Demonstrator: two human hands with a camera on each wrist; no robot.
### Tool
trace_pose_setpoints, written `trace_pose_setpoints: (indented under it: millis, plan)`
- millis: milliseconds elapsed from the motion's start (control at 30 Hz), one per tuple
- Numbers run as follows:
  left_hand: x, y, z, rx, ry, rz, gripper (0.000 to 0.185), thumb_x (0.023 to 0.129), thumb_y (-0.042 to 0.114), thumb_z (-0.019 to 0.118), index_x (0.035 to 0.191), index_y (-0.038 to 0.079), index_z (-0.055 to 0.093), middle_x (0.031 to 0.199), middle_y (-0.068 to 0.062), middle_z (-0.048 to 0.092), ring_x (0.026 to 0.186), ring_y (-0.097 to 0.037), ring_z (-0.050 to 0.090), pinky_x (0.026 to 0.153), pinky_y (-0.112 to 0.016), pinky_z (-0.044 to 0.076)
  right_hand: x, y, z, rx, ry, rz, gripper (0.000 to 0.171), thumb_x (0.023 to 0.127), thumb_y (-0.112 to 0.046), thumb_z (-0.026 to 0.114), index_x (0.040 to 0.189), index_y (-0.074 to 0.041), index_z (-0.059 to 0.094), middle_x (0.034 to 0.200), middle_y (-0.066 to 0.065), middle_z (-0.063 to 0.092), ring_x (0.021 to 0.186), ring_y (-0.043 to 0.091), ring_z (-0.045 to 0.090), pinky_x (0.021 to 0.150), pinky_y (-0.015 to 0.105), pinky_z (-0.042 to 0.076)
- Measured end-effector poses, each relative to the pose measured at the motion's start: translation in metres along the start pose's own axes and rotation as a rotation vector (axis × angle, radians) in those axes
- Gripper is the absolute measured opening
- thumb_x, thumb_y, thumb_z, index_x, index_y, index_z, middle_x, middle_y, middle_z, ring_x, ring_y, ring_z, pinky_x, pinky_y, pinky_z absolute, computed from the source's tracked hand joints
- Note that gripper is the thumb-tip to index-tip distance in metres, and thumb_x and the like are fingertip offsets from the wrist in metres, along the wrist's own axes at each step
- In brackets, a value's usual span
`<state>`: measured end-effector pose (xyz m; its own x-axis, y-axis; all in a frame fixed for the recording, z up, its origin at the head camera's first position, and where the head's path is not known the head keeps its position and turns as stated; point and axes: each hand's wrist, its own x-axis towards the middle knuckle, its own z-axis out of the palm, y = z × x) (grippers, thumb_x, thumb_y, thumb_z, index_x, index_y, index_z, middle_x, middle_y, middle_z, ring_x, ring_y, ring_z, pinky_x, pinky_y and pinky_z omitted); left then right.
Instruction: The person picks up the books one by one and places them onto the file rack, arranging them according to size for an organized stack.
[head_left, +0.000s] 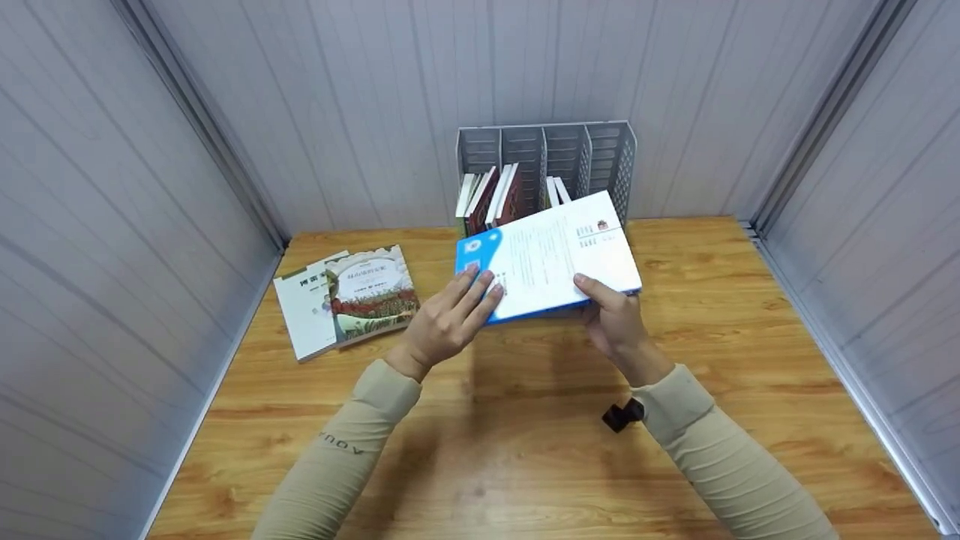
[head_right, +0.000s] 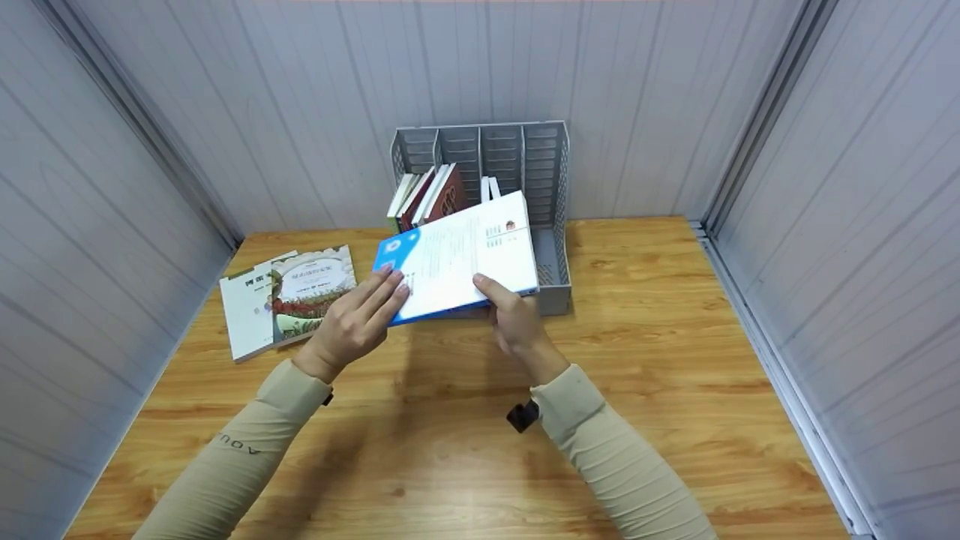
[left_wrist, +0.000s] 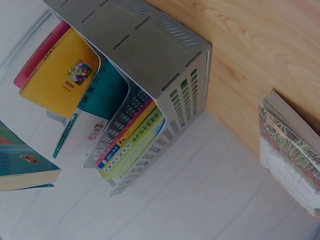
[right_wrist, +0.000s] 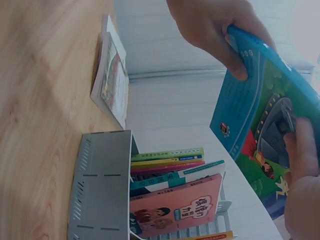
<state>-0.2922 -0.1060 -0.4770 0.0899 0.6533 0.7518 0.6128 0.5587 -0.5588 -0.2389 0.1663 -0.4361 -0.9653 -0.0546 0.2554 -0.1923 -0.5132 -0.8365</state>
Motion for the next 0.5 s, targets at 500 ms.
trace_pose_setpoints:
  millis: [500]
  plan:
    - [0.0096,-0.0039,-0.0021,-0.098,-0.078,-0.073,0.032,0.113,0.006,0.054,0.142,0.007,0.067,0.137,-0.020,0.074,0.129,-0.037,0.072,0.119,-0.043,0.052,0.0012,-0.0063,-0.0012,0.066,0.111,-0.035,0.046,0.099,0.010,0.052,0.143,-0.002,0.057,0.111,0.005,0.083,0.095,0.019,0.083,0.078,0.034,0.068]
